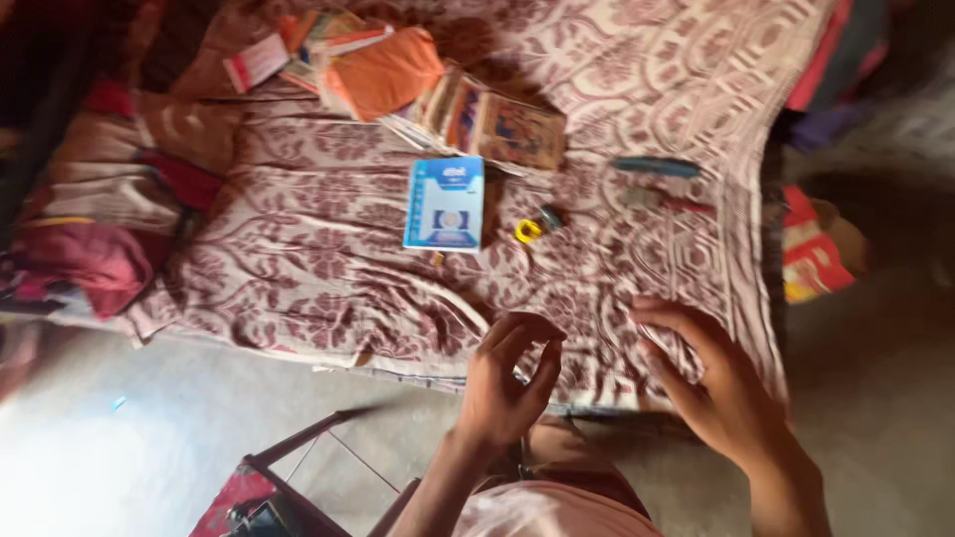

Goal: The person picks up various small items from a bed, including a pink packet, a yellow object, a book, a comb, and a brush, and places them on a nearby shelf. The person also flips through the pages of a book and a notebook.

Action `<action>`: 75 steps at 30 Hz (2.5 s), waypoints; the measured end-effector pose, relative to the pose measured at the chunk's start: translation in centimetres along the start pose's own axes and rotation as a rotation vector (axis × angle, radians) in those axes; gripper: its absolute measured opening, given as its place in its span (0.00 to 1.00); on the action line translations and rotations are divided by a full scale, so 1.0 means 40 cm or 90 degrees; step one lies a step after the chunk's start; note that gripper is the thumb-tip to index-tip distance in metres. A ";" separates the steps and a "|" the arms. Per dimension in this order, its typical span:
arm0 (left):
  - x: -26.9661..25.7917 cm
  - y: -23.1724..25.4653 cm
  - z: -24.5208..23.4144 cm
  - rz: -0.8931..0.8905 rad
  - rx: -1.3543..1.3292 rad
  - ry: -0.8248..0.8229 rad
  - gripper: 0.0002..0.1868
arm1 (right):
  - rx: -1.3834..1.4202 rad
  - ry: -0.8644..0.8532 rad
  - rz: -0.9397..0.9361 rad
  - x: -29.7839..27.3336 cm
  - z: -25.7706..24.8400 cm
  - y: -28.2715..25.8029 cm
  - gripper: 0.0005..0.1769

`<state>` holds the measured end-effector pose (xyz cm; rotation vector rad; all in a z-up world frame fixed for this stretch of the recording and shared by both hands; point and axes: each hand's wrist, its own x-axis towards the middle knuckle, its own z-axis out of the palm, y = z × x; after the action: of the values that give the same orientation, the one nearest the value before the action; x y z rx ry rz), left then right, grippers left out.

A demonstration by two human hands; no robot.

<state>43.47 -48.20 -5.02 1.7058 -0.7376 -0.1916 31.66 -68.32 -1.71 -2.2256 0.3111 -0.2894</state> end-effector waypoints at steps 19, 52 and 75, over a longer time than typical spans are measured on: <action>0.376 -0.814 0.333 -0.456 0.235 -0.508 0.45 | 0.016 -0.256 0.107 0.550 0.090 0.288 0.19; 0.397 -0.495 -0.014 -0.192 -0.009 -0.267 0.28 | 0.059 -0.140 0.472 0.515 0.328 0.359 0.26; 0.172 0.083 -0.004 -0.108 -0.259 -0.169 0.51 | 0.050 -0.336 -0.258 0.422 -0.097 -0.056 0.26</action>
<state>47.74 -52.27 -0.12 1.3647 -0.6902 -0.6528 46.64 -75.15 4.12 -2.1786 -0.4313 0.0792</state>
